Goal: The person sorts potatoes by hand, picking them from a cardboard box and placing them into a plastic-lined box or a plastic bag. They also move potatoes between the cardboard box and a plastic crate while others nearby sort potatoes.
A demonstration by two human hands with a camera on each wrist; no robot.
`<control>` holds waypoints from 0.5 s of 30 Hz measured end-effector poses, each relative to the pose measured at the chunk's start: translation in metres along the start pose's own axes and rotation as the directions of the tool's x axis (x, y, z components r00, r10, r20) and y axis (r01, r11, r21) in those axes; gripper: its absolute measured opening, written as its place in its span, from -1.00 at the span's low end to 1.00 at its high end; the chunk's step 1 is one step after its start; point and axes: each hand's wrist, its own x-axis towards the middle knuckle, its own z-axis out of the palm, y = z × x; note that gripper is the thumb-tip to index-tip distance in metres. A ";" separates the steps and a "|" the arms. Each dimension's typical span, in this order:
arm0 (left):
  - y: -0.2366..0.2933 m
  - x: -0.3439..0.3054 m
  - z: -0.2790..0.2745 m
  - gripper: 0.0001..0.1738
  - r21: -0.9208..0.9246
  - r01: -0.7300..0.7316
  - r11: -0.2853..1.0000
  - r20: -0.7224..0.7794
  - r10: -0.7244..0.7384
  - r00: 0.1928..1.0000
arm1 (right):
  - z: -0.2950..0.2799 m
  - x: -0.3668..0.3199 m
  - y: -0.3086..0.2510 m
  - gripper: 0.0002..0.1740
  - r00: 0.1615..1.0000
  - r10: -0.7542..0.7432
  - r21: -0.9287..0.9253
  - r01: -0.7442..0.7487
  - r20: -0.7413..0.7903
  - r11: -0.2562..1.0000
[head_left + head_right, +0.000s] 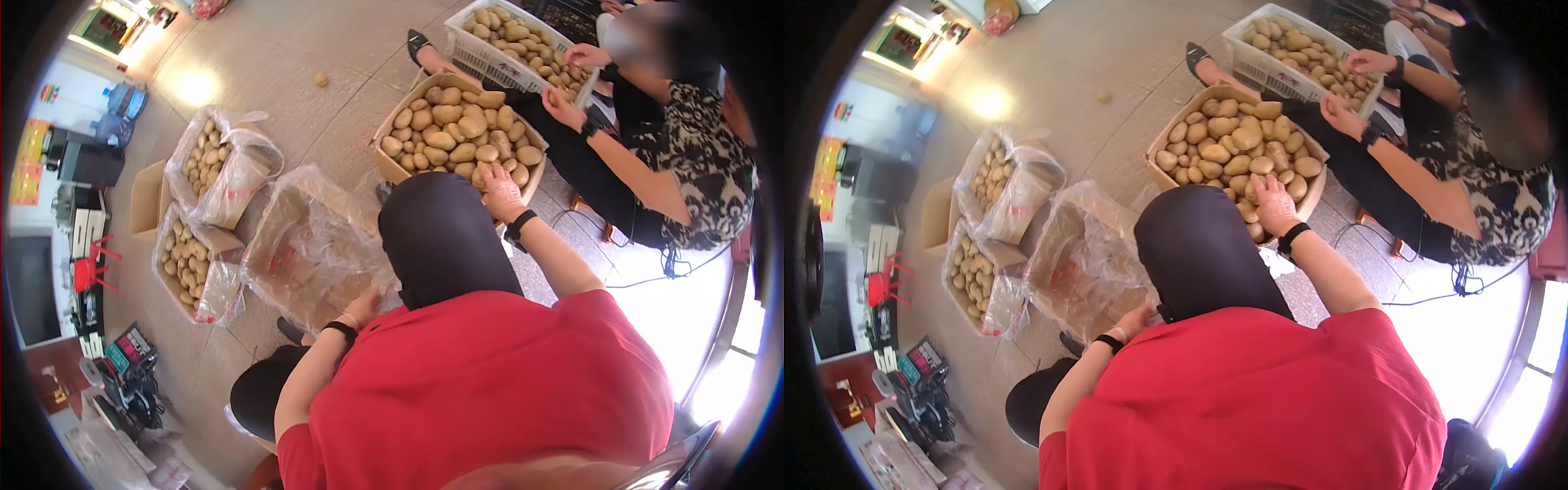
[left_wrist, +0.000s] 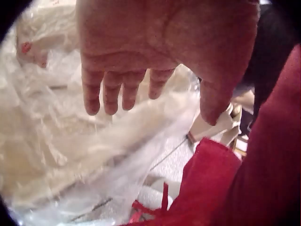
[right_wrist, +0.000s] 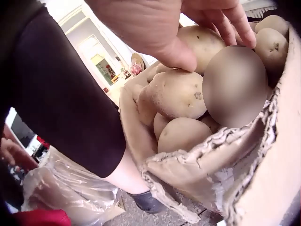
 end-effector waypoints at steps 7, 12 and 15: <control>-0.009 0.004 0.006 -0.43 0.146 0.015 0.989 0.025 -0.019 1.000 | 0.000 0.008 0.002 -0.23 0.996 -0.039 -0.063 0.044 0.081 0.997; 0.006 0.017 -0.019 -0.45 0.197 0.091 0.976 0.032 -0.099 0.995 | 0.000 0.010 0.002 -0.28 0.997 -0.029 -0.058 0.033 0.070 0.998; 0.005 0.017 -0.025 -0.51 0.187 0.092 0.978 -0.024 -0.089 0.996 | -0.002 0.012 0.002 -0.34 0.998 -0.026 -0.015 0.027 0.057 1.000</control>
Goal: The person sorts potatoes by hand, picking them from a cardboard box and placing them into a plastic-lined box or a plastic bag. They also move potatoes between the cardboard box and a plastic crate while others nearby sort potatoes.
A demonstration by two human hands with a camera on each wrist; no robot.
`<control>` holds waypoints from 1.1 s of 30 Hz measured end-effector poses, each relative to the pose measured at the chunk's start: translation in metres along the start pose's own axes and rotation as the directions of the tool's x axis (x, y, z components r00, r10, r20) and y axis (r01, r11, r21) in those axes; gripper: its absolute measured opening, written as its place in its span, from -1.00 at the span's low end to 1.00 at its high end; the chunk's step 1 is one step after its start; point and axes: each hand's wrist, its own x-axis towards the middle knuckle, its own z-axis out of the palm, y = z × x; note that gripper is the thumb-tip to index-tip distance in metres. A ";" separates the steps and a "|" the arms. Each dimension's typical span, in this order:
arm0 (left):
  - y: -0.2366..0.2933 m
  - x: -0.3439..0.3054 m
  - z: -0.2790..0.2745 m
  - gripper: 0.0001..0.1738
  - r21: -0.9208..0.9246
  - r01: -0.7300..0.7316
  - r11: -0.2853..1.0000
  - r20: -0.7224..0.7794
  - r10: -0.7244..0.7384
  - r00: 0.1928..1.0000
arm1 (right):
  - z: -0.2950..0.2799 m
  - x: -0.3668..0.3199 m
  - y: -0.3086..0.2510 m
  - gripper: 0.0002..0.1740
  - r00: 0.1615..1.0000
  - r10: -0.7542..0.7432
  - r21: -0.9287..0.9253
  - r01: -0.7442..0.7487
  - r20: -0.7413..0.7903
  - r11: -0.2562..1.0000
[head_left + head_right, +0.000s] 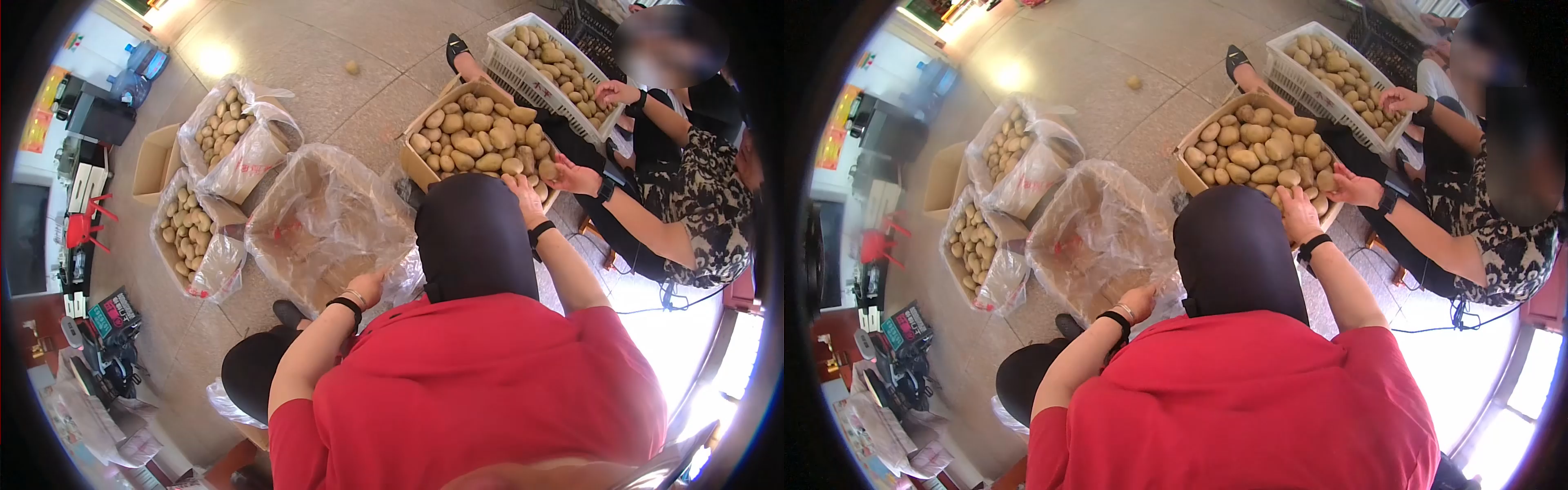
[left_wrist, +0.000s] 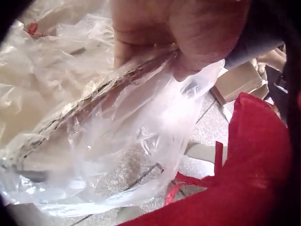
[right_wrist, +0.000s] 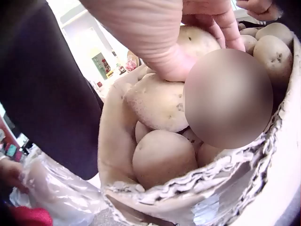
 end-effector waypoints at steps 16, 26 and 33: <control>-0.002 0.006 -0.022 -0.38 0.136 0.076 0.988 -0.003 -0.077 0.997 | -0.021 -0.006 -0.002 -0.30 0.989 0.116 0.445 -0.062 -0.094 0.893; -0.008 0.005 -0.077 -0.21 -0.155 -0.011 0.988 -0.333 -0.042 0.942 | -0.126 0.030 -0.053 -0.48 0.991 -0.031 0.917 -0.107 0.128 0.384; 0.098 -0.051 -0.189 -0.38 -0.922 -0.373 -0.102 -0.371 -0.039 0.928 | -0.200 0.040 -0.157 -0.34 0.873 -0.486 0.740 0.303 0.037 0.601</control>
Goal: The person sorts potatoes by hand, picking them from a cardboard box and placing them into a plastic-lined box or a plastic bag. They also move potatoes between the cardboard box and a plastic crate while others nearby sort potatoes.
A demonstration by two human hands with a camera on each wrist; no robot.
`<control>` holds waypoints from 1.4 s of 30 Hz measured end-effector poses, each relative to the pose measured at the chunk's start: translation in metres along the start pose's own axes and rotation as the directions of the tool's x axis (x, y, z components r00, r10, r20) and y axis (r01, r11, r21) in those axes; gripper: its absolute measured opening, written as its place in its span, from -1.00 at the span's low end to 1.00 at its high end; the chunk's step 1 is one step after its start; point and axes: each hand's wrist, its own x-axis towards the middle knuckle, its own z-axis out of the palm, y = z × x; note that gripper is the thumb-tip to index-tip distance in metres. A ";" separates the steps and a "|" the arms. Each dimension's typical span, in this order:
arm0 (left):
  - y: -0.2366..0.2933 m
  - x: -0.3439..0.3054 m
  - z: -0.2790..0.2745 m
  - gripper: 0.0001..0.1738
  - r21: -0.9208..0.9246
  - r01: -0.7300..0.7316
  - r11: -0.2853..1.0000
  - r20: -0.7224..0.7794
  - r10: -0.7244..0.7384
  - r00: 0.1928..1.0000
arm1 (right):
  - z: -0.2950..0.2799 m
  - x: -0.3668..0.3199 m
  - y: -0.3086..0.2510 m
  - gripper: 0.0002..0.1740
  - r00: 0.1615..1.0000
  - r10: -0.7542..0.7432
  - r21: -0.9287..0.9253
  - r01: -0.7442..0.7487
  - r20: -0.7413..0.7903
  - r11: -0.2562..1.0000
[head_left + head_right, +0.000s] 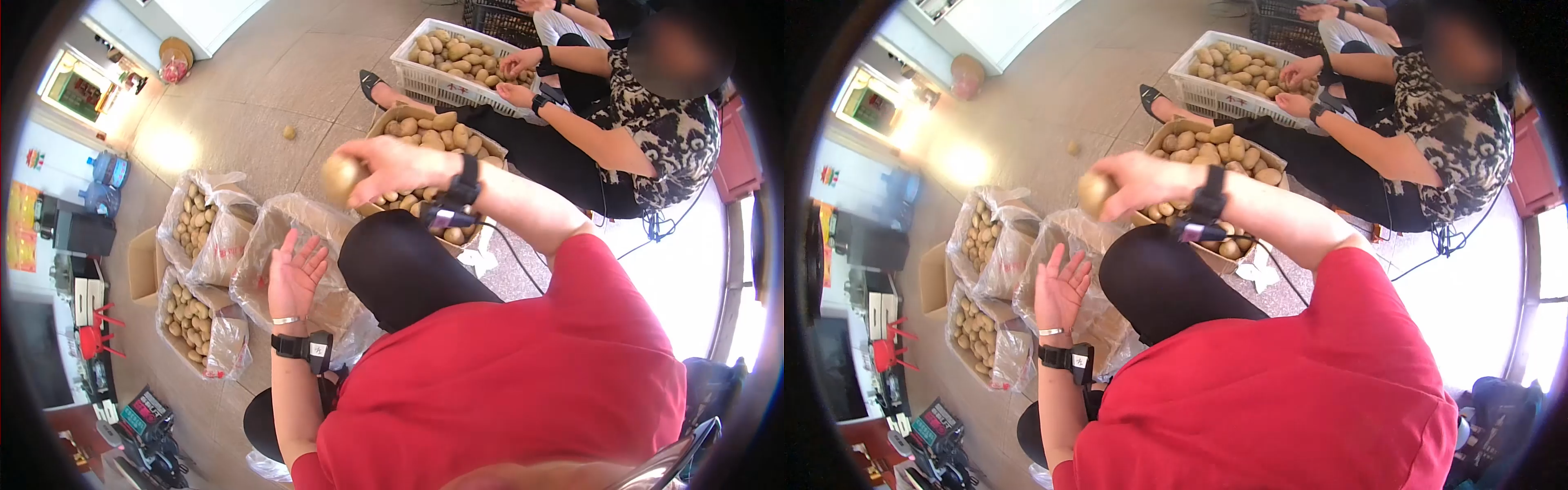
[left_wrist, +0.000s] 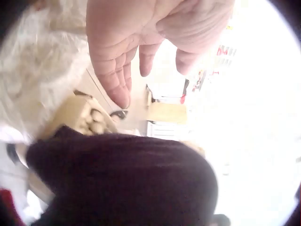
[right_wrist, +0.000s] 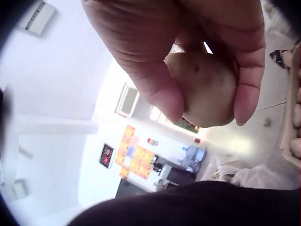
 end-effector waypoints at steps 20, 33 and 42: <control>-0.173 -0.003 -0.188 -0.61 0.955 0.298 0.007 -0.297 -0.016 0.955 | 0.072 -0.112 0.198 -0.64 0.878 0.351 -0.534 -0.476 -0.324 0.698; -0.191 -0.004 -0.210 -0.61 0.904 0.399 -0.154 -0.426 -0.250 0.869 | 0.104 -0.104 0.225 -0.76 0.872 0.303 -0.764 -0.484 -0.384 0.426; -0.178 0.003 -0.180 -0.60 0.940 0.314 -0.133 -0.334 -0.181 0.925 | 0.089 -0.104 0.220 -0.74 0.857 0.313 -0.600 -0.511 -0.409 0.615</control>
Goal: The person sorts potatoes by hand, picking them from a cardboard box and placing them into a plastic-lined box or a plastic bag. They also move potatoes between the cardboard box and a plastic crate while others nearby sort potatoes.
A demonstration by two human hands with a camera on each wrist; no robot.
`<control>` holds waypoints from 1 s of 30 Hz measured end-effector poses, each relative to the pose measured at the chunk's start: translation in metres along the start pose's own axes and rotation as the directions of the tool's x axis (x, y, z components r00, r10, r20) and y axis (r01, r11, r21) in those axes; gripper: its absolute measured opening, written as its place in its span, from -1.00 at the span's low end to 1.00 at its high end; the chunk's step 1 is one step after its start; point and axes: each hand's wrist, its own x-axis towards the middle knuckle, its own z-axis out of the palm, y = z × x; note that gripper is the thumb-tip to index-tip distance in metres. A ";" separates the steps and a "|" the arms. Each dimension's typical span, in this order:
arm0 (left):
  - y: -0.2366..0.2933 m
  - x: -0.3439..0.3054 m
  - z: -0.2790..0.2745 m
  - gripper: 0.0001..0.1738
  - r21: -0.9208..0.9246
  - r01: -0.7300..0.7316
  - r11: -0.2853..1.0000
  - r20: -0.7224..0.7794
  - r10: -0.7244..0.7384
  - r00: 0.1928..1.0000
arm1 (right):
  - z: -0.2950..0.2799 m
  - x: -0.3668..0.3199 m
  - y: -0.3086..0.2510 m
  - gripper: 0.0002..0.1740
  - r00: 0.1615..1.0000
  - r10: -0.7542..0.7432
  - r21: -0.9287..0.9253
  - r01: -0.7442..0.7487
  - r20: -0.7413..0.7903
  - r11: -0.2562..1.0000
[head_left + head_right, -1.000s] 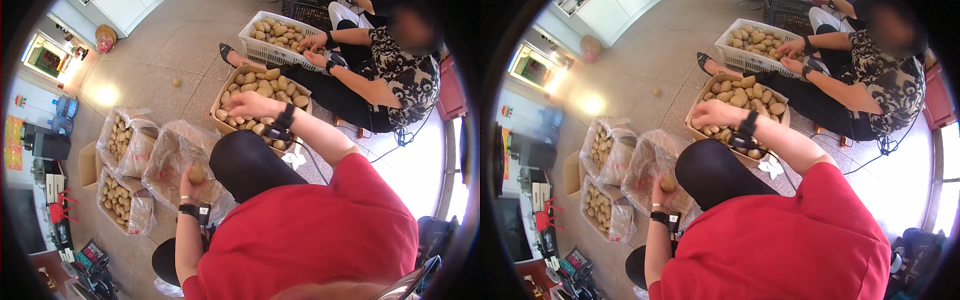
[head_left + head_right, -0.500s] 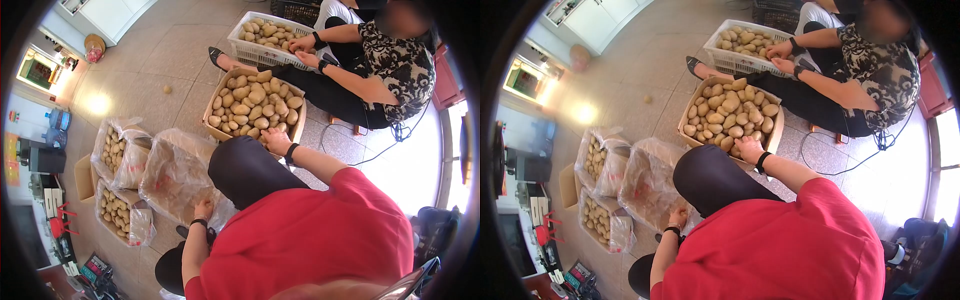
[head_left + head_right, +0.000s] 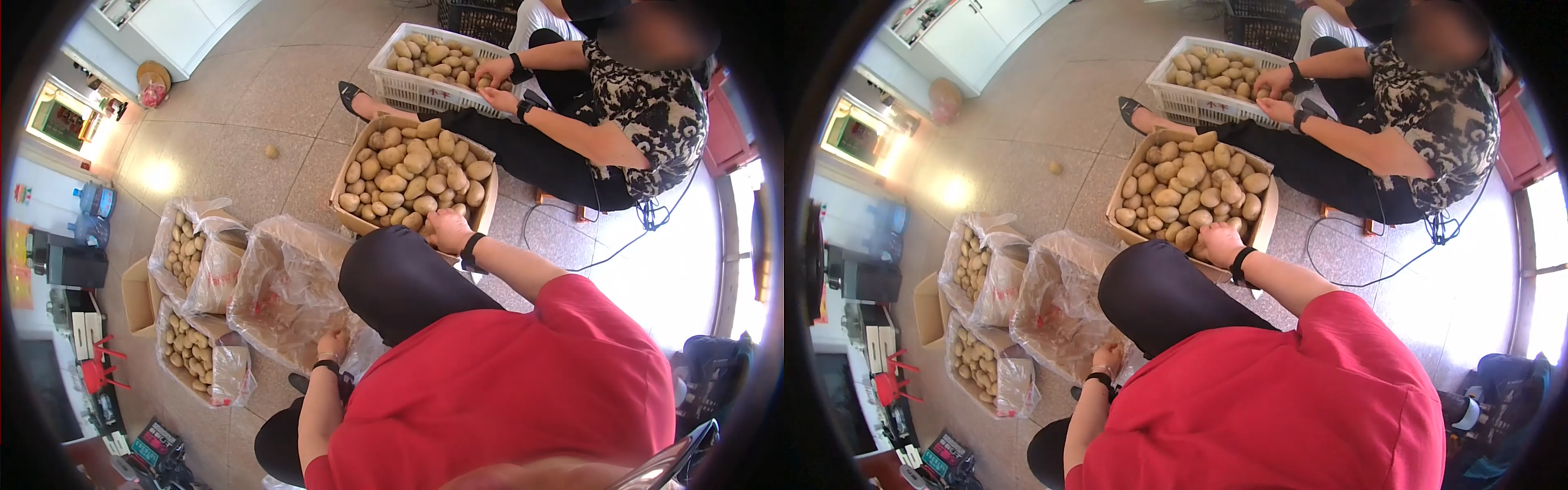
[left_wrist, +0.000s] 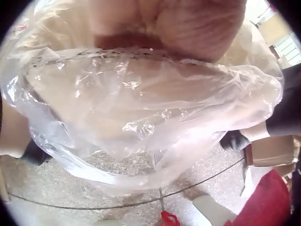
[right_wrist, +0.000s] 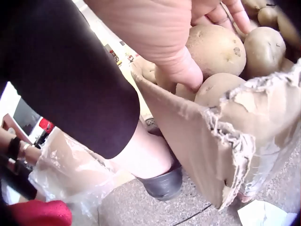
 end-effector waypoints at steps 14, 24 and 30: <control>0.121 -0.031 -0.126 -0.48 -0.935 0.077 -0.345 -0.077 0.411 0.908 | -0.119 0.121 -0.123 -0.46 0.828 -0.411 0.754 -0.022 0.382 0.657; 0.046 0.022 -0.065 -0.59 -0.866 0.114 -0.487 0.061 0.125 0.990 | -0.061 0.108 -0.059 -0.66 0.918 -0.359 0.452 0.253 0.165 0.855; -0.006 0.036 0.019 -0.68 -0.708 0.043 0.704 0.045 -0.016 0.999 | -0.018 0.073 -0.028 -0.56 0.899 -0.417 -0.052 0.414 -0.134 0.909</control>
